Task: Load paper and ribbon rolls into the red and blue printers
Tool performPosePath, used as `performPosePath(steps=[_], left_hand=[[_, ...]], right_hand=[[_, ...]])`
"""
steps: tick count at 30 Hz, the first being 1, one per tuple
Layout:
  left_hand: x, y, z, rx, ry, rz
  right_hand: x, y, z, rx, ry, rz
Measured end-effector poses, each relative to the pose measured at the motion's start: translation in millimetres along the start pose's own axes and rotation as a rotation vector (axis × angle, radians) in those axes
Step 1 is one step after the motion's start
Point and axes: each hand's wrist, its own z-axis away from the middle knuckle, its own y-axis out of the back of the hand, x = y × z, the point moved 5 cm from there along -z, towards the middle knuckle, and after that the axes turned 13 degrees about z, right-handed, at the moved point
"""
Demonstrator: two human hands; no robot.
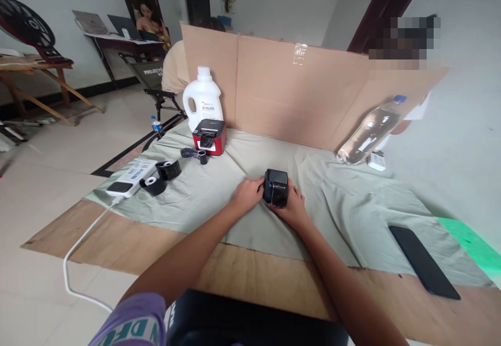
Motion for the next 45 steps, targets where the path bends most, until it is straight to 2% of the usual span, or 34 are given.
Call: performPosePath(steps=[6, 9, 12, 16, 22, 26, 36, 45], left_hand=[[1.3, -0.2, 3.2, 0.027, -0.066, 0.024], [5.8, -2.7, 3.1, 0.027, -0.168, 0.091], [7.5, -6.8, 2.6, 0.0, -0.232, 0.064], [4.4, -9.1, 1.2, -0.023, -0.228, -0.016], [-1.7, -7.5, -2.0, -0.025, -0.204, -0.034], [-3.0, -10.9, -2.9, -0.071, -0.211, -0.056], [0.7, -20.7, -0.1, -0.133, -0.25, -0.206], [2.4, -20.4, 0.5, -0.118, -0.237, -0.251]], right_hand=[[-2.6, 9.6, 6.7, 0.085, 0.035, 0.062], [-2.4, 13.6, 12.4, 0.11, 0.035, 0.077], [-2.8, 12.7, 16.2, 0.101, 0.046, 0.079], [-3.4, 10.6, 17.8, 0.108, 0.048, 0.082], [-0.8, 8.5, 17.3, 0.076, -0.024, 0.091], [3.7, 5.3, 15.8, 0.053, -0.038, 0.073], [7.9, 2.3, 11.4, 0.029, -0.006, 0.039], [8.0, 2.9, 12.6, 0.028, -0.011, 0.003]])
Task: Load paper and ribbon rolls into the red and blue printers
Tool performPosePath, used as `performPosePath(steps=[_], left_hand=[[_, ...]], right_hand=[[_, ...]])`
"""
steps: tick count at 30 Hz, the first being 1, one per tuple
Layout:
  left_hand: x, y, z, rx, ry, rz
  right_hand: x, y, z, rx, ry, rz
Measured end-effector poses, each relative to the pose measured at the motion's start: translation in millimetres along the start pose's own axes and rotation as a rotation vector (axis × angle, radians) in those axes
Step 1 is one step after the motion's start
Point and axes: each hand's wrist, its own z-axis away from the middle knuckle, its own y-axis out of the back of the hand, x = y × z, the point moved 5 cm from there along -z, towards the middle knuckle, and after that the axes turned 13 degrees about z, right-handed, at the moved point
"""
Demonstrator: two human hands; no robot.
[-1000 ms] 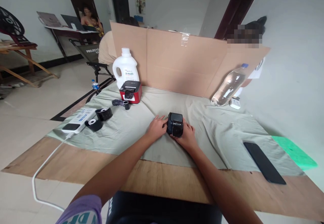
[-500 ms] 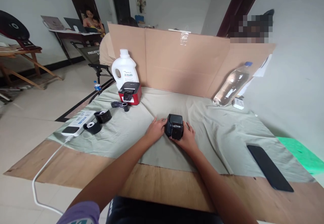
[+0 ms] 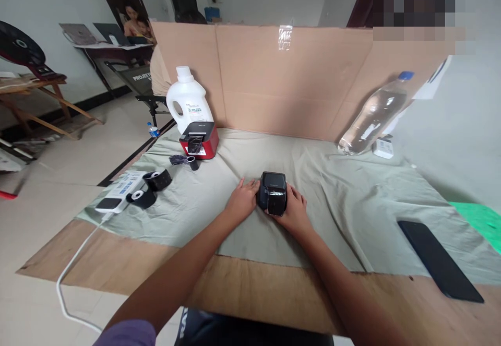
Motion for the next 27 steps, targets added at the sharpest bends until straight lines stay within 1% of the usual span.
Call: performPosePath(steps=[8, 15, 27], left_hand=[[-1.8, -0.8, -0.6, 0.007, -0.009, 0.005], [-5.2, -2.2, -0.8, 0.014, -0.048, 0.017], [3.2, 1.5, -0.8, -0.02, 0.002, -0.002]], right_hand=[[-1.6, 3.2, -0.3, -0.018, -0.013, -0.006], [-1.4, 3.3, 0.1, -0.022, -0.015, -0.018], [0.5, 0.6, -0.8, -0.012, -0.012, -0.018]])
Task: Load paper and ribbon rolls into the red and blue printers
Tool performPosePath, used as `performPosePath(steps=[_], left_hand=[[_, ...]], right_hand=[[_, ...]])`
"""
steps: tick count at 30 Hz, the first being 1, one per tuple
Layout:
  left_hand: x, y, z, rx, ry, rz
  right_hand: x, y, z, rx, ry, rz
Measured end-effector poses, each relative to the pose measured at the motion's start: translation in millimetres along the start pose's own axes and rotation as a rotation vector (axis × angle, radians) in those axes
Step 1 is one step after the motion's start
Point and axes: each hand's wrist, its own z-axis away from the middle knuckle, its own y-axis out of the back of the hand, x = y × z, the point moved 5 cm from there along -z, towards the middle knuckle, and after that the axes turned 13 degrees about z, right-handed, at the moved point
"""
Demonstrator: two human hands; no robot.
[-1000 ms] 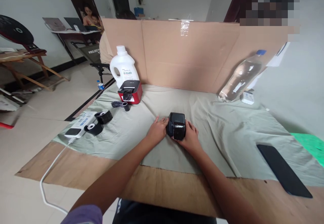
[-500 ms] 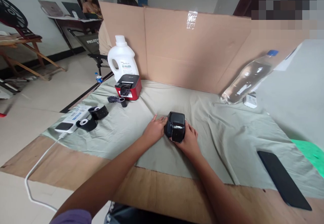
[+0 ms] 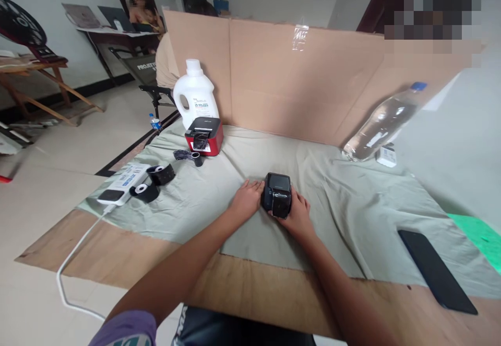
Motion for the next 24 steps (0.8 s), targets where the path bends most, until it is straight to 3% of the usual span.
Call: performPosePath(steps=[15, 24], left_hand=[[2.0, 6.1, -5.4, -0.022, -0.032, -0.001], [-19.4, -1.5, -6.5, 0.039, 0.044, 0.401]], right_hand=[[0.5, 0.1, -2.0, -0.003, 0.002, 0.01], [0.0, -0.3, -0.6, 0.006, 0.005, 0.029]])
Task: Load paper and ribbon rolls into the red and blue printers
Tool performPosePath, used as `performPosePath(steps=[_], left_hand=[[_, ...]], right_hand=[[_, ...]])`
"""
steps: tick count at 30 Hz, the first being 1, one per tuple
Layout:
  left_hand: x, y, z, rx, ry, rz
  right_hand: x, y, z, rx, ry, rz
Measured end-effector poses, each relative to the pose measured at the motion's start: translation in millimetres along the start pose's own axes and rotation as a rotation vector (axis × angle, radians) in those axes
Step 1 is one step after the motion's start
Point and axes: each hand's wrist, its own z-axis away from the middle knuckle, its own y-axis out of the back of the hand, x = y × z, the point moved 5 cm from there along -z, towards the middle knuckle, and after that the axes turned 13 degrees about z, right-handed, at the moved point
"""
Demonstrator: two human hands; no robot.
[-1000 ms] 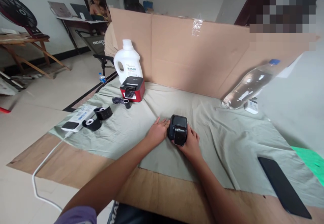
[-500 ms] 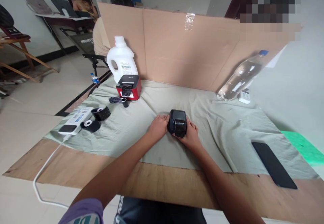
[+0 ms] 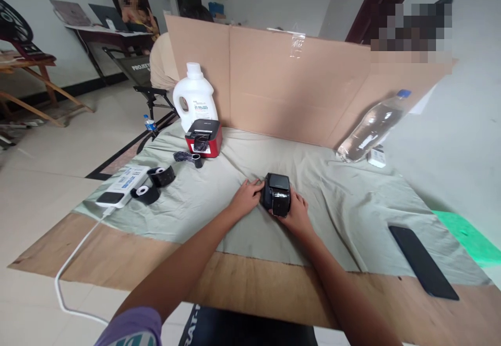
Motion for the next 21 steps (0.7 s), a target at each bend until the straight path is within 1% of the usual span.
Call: performPosePath(steps=[6, 10, 12, 16, 21], left_hand=[[1.3, 8.8, 2.8, 0.09, 0.011, 0.157], [4.9, 8.4, 3.2, 0.069, -0.047, 0.152], [5.4, 7.7, 2.9, 0.063, -0.055, 0.144], [4.9, 7.7, 2.6, 0.074, -0.068, 0.169], [1.5, 7.4, 0.9, 0.105, -0.135, 0.244]], right_hand=[[0.6, -0.5, -0.7, -0.015, -0.004, -0.022], [0.8, -0.1, -0.7, -0.015, -0.004, -0.034], [0.4, 0.4, -0.5, -0.009, 0.003, -0.036], [-0.6, 1.4, 0.0, 0.0, 0.007, -0.027], [-1.9, 2.7, 0.2, -0.005, 0.005, -0.042]])
